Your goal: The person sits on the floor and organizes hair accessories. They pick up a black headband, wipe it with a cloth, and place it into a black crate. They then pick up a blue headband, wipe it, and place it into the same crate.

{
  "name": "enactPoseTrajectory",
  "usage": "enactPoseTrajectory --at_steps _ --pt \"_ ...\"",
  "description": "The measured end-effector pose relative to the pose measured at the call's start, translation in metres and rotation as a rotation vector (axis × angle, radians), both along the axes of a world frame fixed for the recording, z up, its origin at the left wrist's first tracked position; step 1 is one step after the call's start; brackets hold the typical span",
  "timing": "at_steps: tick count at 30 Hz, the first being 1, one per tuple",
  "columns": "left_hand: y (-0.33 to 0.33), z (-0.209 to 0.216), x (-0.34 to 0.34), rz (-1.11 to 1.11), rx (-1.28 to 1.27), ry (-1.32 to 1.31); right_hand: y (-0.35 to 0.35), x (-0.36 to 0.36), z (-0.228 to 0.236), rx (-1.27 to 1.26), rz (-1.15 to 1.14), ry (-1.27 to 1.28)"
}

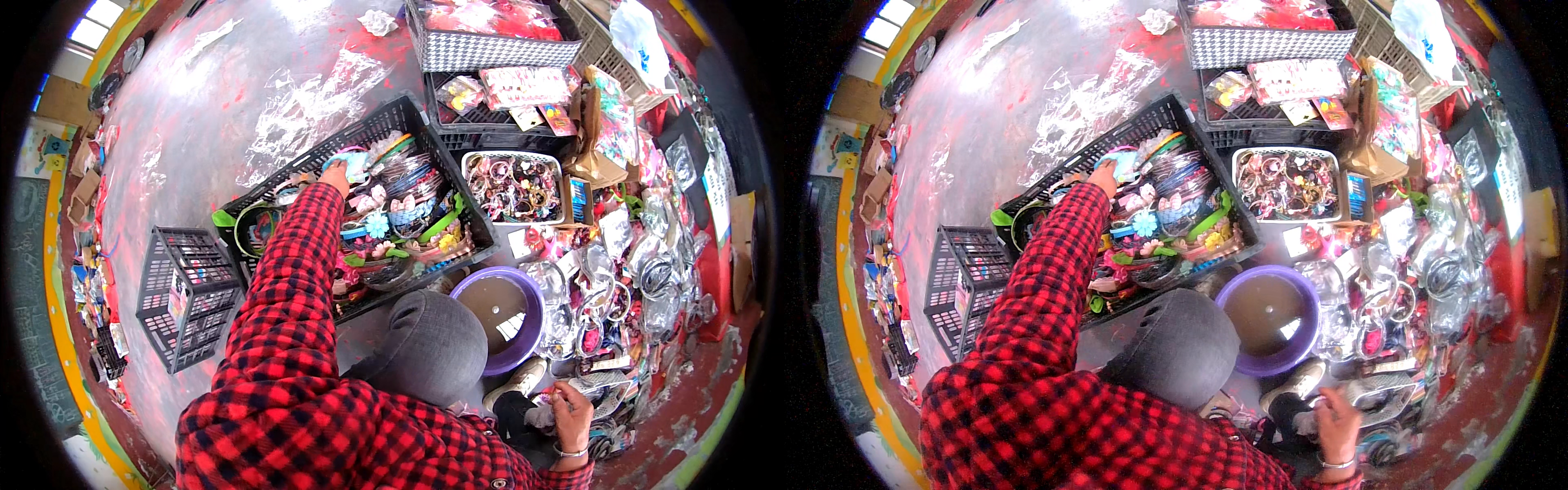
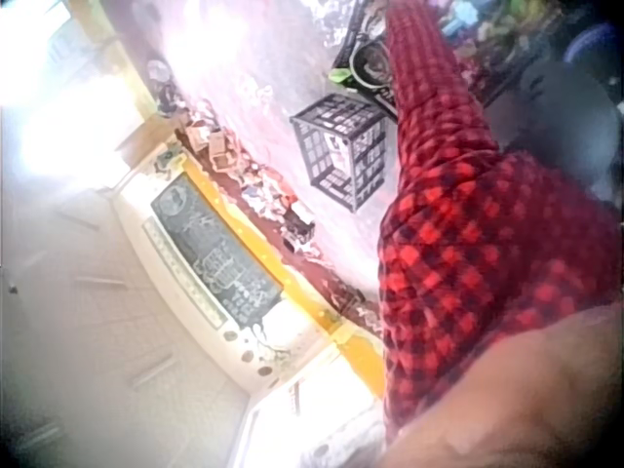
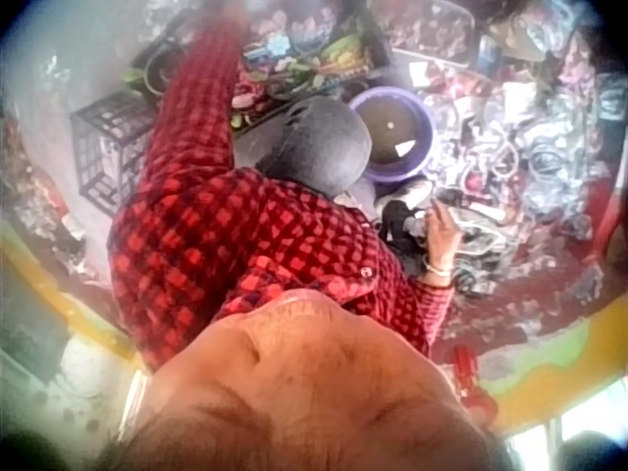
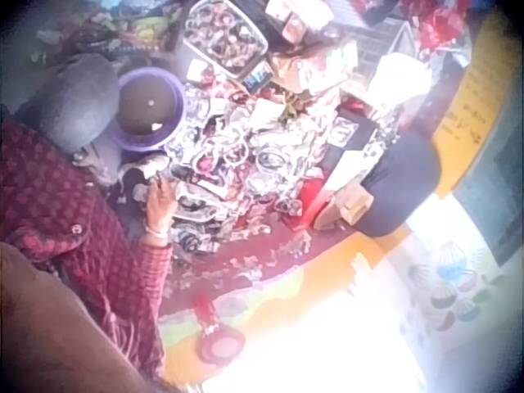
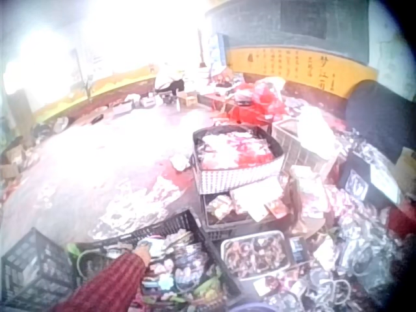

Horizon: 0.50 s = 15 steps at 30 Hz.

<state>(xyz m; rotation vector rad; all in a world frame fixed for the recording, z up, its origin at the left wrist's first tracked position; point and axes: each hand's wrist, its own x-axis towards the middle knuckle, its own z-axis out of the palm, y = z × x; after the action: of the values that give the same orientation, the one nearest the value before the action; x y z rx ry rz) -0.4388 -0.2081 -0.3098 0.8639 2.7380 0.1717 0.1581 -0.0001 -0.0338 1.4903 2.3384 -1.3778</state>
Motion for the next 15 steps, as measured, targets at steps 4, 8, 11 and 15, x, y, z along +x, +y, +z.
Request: enactPoseTrajectory --at_steps 4,8,11,15 --pt "0.004 0.001 0.005 -0.034 -0.082 -0.031 -0.001 -0.003 0.002 0.008 -0.035 0.017" --pt "-0.007 0.007 -0.005 -0.006 0.003 -0.06 0.001 -0.003 0.006 -0.029 -0.016 -0.002" --pt "-0.003 0.049 0.021 -0.013 -0.006 0.129 0.0 0.0 0.002 -0.014 0.001 -0.006" --pt "-0.044 0.053 0.039 0.159 0.208 0.255 0.0 -0.002 0.004 -0.043 -0.035 0.02"
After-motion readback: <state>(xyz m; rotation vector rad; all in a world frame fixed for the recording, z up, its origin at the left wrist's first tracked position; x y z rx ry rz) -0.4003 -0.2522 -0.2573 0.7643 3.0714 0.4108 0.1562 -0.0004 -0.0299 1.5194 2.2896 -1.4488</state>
